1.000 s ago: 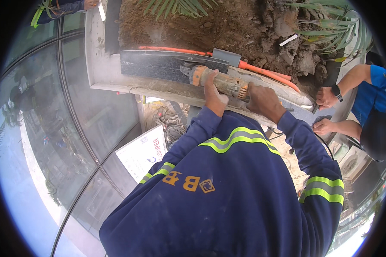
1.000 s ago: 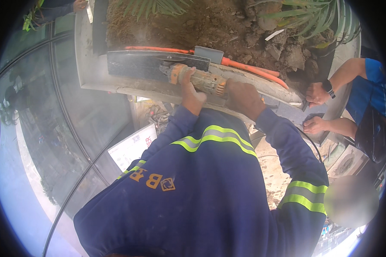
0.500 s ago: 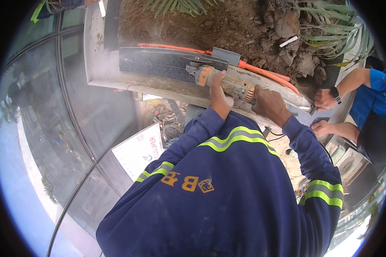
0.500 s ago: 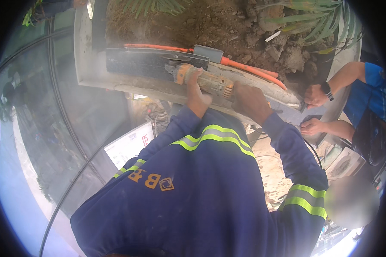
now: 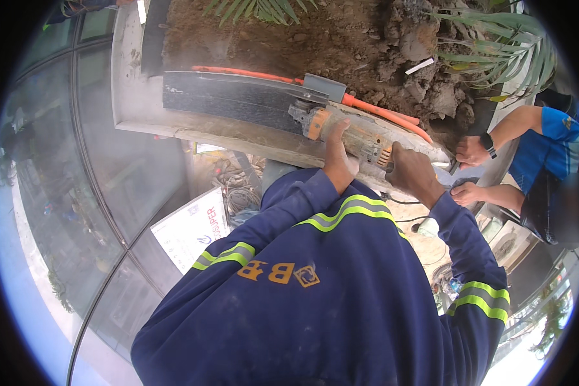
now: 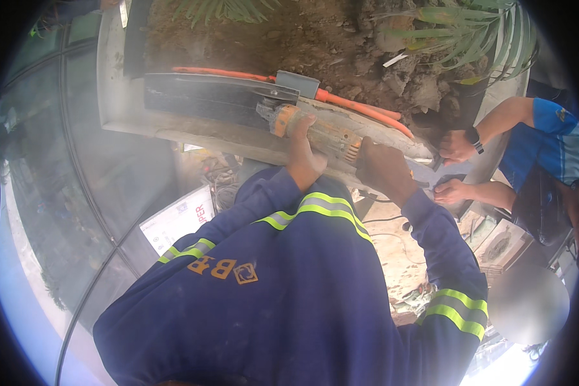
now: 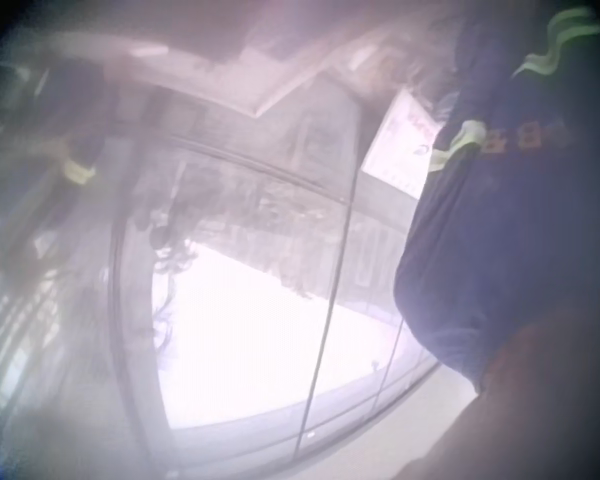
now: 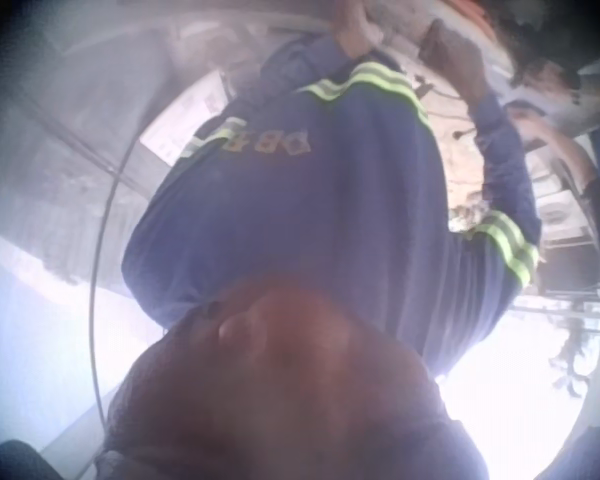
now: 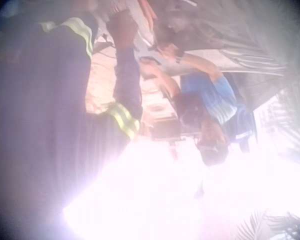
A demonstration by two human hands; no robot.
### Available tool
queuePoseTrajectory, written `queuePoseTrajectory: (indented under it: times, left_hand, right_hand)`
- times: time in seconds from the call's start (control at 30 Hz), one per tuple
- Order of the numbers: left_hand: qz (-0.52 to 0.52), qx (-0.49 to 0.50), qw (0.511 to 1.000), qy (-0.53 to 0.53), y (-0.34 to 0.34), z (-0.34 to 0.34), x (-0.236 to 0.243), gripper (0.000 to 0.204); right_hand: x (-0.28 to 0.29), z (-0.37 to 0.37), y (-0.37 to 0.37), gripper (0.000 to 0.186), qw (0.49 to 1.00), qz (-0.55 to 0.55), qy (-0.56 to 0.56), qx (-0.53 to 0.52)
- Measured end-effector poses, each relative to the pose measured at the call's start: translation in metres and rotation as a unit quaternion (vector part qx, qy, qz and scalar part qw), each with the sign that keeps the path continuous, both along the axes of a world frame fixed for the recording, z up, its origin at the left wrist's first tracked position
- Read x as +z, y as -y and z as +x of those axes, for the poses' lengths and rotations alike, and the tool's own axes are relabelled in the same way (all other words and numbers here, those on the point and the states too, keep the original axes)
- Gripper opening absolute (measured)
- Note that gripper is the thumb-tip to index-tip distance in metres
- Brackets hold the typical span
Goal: The person positions a long metal guide on a stone slab and uses an angle grinder to cut along the guide. A coworker assists by holding the guide steady. The person continues cutting the slab while dust is generated.
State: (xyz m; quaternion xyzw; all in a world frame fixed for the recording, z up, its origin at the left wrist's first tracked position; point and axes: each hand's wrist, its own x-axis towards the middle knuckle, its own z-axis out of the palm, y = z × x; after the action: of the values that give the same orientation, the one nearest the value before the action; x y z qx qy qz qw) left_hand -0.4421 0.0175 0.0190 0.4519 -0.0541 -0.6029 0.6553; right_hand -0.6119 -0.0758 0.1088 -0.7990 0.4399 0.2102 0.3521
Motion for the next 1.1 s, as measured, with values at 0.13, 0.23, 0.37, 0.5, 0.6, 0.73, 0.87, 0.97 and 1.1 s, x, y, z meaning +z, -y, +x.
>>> queuePoseTrajectory:
  times: [0.13,0.23,0.37,0.5,0.6,0.73,0.87,0.97,1.1]
  left_hand:
    - [0.005,-0.091,0.960,0.264,0.004,-0.017,0.017,0.048]
    - [-0.020,-0.132,0.918,0.373,0.004,-0.015,0.025,0.064]
    - [-0.029,-0.132,0.883,0.449,-0.001,-0.005,0.016,0.079]
    - [0.026,0.016,0.990,0.140,-0.001,0.000,-0.020,0.068]
    - [0.030,0.042,0.966,0.251,0.005,0.025,-0.038,0.069]
    - [0.048,0.017,0.852,0.521,0.006,0.074,-0.022,0.078]
    - [0.058,0.063,0.786,0.612,0.009,0.115,-0.034,0.077]
    - [0.076,0.126,0.895,0.421,0.009,0.150,-0.058,0.072]
    - [0.075,0.250,0.957,0.130,0.023,0.177,-0.047,0.039]
  right_hand:
    - [0.012,-0.016,0.001,0.034,0.999,0.011,-0.039,-0.002]
    - [0.013,-0.021,0.000,0.035,0.999,0.004,-0.047,0.001]
    - [0.006,-0.010,0.000,0.036,0.999,-0.001,-0.041,0.009]
    - [-0.002,0.017,0.007,0.043,0.998,0.007,-0.052,0.035]
    - [-0.018,0.042,0.011,0.044,0.999,0.006,-0.005,0.042]
    - [-0.033,0.086,0.014,0.044,0.998,-0.017,0.042,0.048]
    - [-0.056,0.125,0.014,0.042,0.993,-0.032,0.101,0.060]
    - [-0.059,0.158,0.014,0.039,0.992,-0.030,0.114,0.052]
    - [-0.067,0.189,0.012,0.035,0.990,-0.026,0.133,0.047]
